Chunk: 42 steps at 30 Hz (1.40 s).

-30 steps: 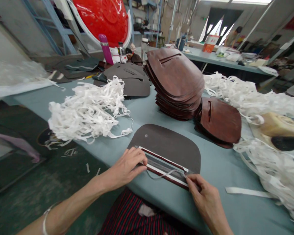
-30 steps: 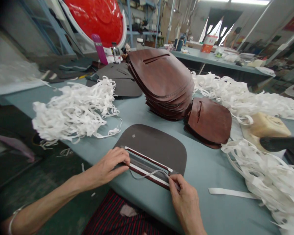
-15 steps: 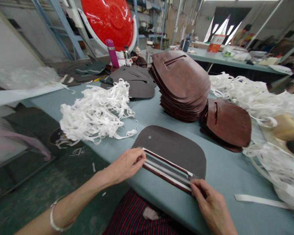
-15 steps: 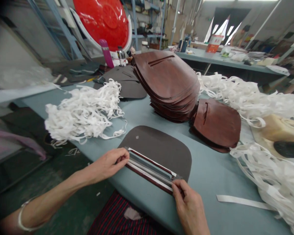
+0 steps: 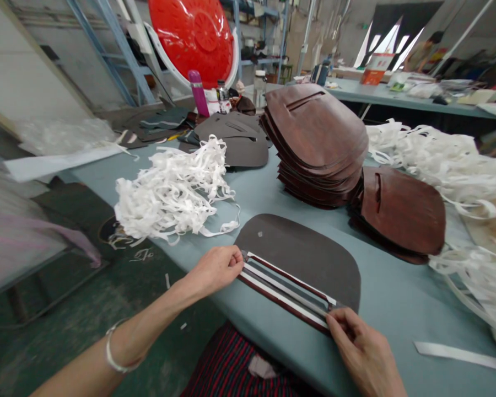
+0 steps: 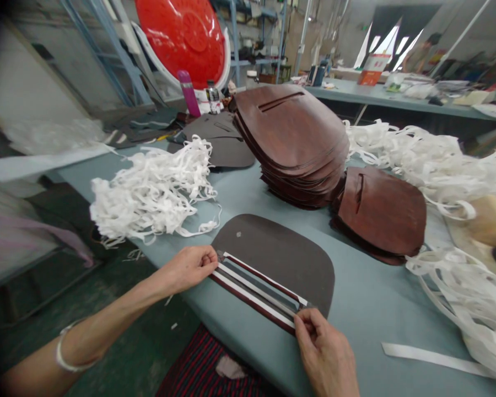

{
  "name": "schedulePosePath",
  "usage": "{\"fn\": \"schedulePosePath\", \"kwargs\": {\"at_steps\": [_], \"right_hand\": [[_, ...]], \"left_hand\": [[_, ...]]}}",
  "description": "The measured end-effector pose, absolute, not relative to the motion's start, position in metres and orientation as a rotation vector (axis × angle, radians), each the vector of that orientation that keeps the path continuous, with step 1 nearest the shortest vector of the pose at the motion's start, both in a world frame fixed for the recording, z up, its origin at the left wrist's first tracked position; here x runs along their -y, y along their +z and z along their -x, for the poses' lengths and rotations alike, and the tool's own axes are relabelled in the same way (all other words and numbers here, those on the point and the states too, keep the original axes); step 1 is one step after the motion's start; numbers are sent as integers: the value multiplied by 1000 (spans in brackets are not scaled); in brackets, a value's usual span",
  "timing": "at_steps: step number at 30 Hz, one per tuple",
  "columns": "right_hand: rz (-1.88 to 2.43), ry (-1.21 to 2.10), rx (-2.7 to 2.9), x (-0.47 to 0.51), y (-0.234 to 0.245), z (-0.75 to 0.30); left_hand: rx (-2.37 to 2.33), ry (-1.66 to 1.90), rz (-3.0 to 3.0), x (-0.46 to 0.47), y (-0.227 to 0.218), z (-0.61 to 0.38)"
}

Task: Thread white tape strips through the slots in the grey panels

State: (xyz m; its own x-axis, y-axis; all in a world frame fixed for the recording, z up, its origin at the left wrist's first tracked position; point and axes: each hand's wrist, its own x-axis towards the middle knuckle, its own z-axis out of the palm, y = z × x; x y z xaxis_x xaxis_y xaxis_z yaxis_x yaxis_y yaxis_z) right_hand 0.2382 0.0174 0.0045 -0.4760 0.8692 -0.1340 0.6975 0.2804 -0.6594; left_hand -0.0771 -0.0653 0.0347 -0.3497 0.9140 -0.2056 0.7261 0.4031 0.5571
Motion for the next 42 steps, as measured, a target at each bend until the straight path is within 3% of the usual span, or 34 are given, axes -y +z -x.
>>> {"fn": "schedulePosePath", "kwargs": {"at_steps": [18, 23, 31, 36, 42], "right_hand": [[1565, 995, 2265, -18, 7, -235], [1598, 1023, 2221, -17, 14, -232], [1674, 964, 2192, -16, 21, -228], [1739, 879, 2196, -17, 23, -223], [1816, 728, 2237, -15, 23, -217]], "left_hand": [[-2266, 444, -1368, 61, 33, 72], [-2316, 474, -1866, 70, 28, 57], [-2283, 191, -2313, 91, 22, 40], [-2298, -32, -2452, 104, 14, 31], [-2335, -45, -2416, 107, 11, 21]]}}
